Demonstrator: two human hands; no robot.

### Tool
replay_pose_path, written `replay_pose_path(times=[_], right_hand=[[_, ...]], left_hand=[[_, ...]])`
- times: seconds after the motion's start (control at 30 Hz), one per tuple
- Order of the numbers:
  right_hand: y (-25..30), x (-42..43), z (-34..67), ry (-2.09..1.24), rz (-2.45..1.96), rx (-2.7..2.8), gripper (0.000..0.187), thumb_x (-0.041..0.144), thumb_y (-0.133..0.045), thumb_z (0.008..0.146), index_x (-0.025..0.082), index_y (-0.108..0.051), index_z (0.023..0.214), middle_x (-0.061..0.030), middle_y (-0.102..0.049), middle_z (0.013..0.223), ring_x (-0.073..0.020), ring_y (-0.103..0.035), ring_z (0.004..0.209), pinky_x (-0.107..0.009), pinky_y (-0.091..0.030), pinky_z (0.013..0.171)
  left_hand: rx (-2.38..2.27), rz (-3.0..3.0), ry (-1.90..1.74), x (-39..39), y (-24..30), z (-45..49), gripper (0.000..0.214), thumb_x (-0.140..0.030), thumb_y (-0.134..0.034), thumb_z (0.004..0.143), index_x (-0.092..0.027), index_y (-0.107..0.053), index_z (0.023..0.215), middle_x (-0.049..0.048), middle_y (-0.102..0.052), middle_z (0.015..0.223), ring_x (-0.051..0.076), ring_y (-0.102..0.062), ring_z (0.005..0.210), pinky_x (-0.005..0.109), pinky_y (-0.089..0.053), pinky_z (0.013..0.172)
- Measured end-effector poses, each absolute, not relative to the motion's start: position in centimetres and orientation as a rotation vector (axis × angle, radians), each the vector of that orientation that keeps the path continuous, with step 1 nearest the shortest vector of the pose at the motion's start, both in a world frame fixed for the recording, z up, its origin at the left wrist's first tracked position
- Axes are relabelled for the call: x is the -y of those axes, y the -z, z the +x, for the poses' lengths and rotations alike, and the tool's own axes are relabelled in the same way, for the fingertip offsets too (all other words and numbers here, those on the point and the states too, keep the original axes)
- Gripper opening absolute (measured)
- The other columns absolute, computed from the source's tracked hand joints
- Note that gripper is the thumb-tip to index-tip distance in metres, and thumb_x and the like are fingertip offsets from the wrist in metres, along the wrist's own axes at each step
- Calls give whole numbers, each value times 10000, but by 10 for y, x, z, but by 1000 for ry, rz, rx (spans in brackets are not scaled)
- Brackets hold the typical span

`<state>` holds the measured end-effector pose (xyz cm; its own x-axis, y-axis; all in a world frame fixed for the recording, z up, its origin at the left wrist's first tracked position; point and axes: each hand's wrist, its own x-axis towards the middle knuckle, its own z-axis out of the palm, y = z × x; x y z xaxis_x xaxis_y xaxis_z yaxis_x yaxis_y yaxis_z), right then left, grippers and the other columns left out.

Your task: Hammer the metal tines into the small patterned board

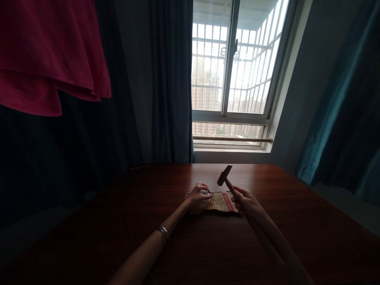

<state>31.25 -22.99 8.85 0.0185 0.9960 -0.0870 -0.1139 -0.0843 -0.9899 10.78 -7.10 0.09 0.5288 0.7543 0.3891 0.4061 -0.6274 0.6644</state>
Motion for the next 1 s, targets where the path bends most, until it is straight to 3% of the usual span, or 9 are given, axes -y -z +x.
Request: replay_pose_path(times=[0.27, 1.0], right_hand=[[-84, 234, 313, -1325, -1192, 1074, 443, 353, -586, 789, 175, -505, 1187, 38, -485, 626, -48, -393, 387, -152, -277, 316], [-82, 239, 312, -1274, -1201, 1148, 535, 433, -578, 755, 164, -479, 1206, 50, -472, 630, -46, -368, 386, -156, -277, 309]], left_hand=[[-872, 2250, -826, 70, -8, 116, 329, -437, -756, 620, -184, -740, 829, 71, -653, 919, 230, -597, 880, 323, -457, 773], [-931, 2304, -813, 65, -13, 122, 245, -399, -718, 633, -188, -734, 757, 54, -635, 871, 217, -576, 844, 302, -430, 725]])
